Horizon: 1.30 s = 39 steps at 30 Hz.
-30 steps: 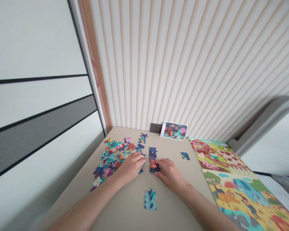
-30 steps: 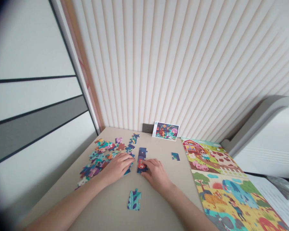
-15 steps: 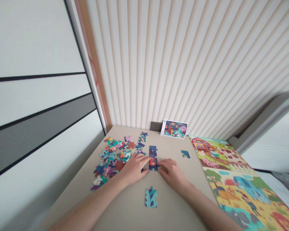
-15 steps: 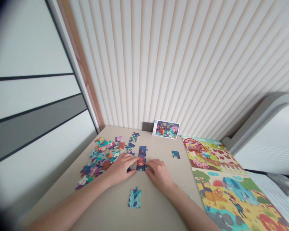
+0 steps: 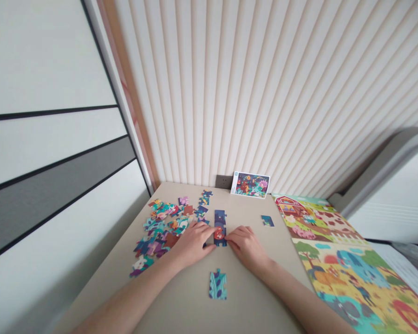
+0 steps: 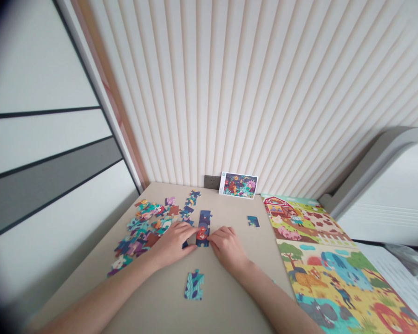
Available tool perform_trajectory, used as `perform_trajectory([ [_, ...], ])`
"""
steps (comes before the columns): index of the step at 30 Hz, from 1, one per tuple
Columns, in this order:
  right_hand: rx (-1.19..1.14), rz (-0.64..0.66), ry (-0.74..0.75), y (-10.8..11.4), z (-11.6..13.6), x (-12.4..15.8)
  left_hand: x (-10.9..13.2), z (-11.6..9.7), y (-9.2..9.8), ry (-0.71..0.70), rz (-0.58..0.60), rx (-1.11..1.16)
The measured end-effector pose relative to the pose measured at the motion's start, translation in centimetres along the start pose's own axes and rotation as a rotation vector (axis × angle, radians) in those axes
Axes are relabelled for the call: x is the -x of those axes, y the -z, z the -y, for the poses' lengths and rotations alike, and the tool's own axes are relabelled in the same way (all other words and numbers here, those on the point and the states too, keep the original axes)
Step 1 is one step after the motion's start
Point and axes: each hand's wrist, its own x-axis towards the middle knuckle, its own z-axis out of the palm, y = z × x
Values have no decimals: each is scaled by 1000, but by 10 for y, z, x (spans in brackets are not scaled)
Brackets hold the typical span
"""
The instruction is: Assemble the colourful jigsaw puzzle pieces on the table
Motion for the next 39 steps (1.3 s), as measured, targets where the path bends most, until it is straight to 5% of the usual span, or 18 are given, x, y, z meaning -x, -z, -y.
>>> perform_trajectory([
  [9, 120, 69, 149, 4, 0, 0, 0, 2, -2, -29, -13, -11],
  [39, 59, 66, 68, 5, -2, 0, -3, -2, 1, -66, 3, -60],
])
